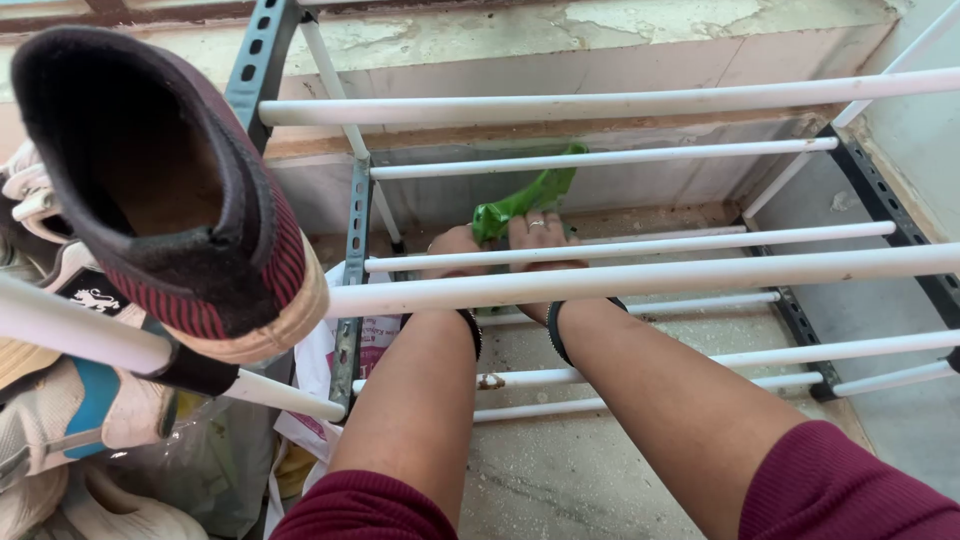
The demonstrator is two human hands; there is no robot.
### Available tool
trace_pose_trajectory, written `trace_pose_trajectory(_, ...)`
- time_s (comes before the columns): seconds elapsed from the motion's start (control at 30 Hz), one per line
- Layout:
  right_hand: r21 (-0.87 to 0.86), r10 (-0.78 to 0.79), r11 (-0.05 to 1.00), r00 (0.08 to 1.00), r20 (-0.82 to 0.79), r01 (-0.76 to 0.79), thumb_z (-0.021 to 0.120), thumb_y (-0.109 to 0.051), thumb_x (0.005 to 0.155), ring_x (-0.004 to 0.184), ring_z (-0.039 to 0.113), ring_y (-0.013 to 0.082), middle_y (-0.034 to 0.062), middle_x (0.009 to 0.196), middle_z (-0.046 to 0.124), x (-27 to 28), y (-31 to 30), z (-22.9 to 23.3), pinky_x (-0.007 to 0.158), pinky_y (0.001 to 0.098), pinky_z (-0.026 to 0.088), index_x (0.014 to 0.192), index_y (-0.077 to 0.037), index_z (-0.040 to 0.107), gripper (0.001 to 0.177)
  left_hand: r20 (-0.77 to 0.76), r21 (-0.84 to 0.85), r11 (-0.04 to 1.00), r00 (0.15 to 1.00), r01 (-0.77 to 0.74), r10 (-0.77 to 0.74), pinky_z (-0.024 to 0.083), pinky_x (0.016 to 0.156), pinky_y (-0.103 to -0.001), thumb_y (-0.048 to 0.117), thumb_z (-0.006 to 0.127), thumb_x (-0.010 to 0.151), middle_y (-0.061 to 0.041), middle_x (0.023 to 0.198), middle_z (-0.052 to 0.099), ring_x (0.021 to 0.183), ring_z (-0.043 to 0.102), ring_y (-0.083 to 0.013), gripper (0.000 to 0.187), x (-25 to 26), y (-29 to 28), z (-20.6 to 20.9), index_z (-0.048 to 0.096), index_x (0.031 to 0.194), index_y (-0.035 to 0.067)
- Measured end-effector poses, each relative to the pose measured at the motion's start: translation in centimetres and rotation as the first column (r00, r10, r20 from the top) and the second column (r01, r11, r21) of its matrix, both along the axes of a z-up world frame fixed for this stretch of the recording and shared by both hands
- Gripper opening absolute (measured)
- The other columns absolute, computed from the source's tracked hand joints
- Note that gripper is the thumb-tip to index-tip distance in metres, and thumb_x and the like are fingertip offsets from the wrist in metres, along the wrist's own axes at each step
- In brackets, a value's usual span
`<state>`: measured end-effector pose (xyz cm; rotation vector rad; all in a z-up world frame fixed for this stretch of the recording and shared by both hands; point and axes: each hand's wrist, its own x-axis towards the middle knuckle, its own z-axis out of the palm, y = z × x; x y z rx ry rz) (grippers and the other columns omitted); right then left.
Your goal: Assemble a plastic and metal shoe rack by connecting poles and frames.
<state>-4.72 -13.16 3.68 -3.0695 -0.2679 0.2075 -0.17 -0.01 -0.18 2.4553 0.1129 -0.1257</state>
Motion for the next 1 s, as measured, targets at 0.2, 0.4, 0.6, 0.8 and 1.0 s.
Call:
trace_pose_trajectory(0.2, 0.208, -0.504, 0.817, 0.841, -0.198, 0.538, 0.075, -0.028, 0.081, 0.151, 0.017, 0.0477, 0.0275, 0.168, -0.005, 0.8, -1.1, 0.3, 0.118, 0.0541, 0.031, 0.162, -0.018, -0.008, 0.116, 0.107, 0.338, 0.915, 0.957, 0.22, -0.269, 0.052, 0.098, -0.048, 0.019, 0.052, 0.1, -0.017, 0.122, 0.07, 0.117, 0.066, -0.0362, 0.029, -1.9, -0.7, -0.1, 0.076, 0.114, 0.014)
trace_pose_trajectory(0.4, 0.424, -0.372, 0.841, 0.928, 0.001, 0.337, 0.082, -0.052, 0.08, 0.147, 0.016, 0.0508, 0.0335, 0.16, 0.002, 3.0, -6.4, -8.2, 0.12, 0.0459, 0.023, 0.161, -0.019, 0.001, 0.119, -0.032, 0.449, 0.804, 0.906, 0.391, -0.422, 0.053, 0.097, -0.049, 0.03, 0.041, 0.106, -0.017, 0.125, 0.069, 0.115, 0.067, -0.0372, 0.043, -4.3, -1.7, -0.3, 0.055, 0.145, 0.017)
trace_pose_trajectory(0.6, -0.007, -0.152, 0.985, 0.852, -0.501, 0.172, 0.077, -0.055, 0.077, 0.14, 0.052, 0.0305, 0.0176, 0.151, 0.054, -1.1, -7.0, -3.3, 0.119, 0.0414, 0.04, 0.145, -0.014, 0.057, 0.082, -0.247, 0.32, 0.87, 0.919, 0.376, -0.306, 0.047, 0.103, -0.046, 0.04, 0.062, 0.1, -0.013, 0.137, 0.062, 0.123, 0.059, -0.0339, 0.042, -9.2, -0.3, 5.2, 0.062, 0.137, 0.02)
trace_pose_trajectory(0.8, -0.058, -0.194, 0.981, 0.879, -0.436, 0.187, 0.071, -0.058, 0.084, 0.129, 0.062, 0.034, 0.0237, 0.146, 0.055, -4.9, -7.6, 4.7, 0.109, 0.0414, 0.049, 0.14, 0.0, 0.058, 0.082, -0.314, 0.147, 0.878, 0.863, 0.455, -0.395, 0.055, 0.098, -0.042, 0.019, 0.056, 0.101, -0.013, 0.127, 0.071, 0.112, 0.07, -0.0294, 0.042, -13.4, -0.4, 13.8, 0.064, 0.14, 0.03)
trace_pose_trajectory(1.0, 0.058, -0.093, 0.992, 0.955, -0.283, 0.114, 0.07, -0.047, 0.082, 0.119, 0.065, 0.0315, 0.0143, 0.126, 0.07, -8.7, -6.2, 12.6, 0.105, 0.0428, 0.05, 0.136, -0.023, 0.065, 0.06, -0.211, 0.25, 0.878, 0.908, 0.408, -0.362, 0.05, 0.101, -0.043, 0.018, 0.051, 0.103, -0.015, 0.133, 0.065, 0.121, 0.064, -0.0328, 0.039, -15.8, -0.5, 19.7, 0.062, 0.14, 0.026)
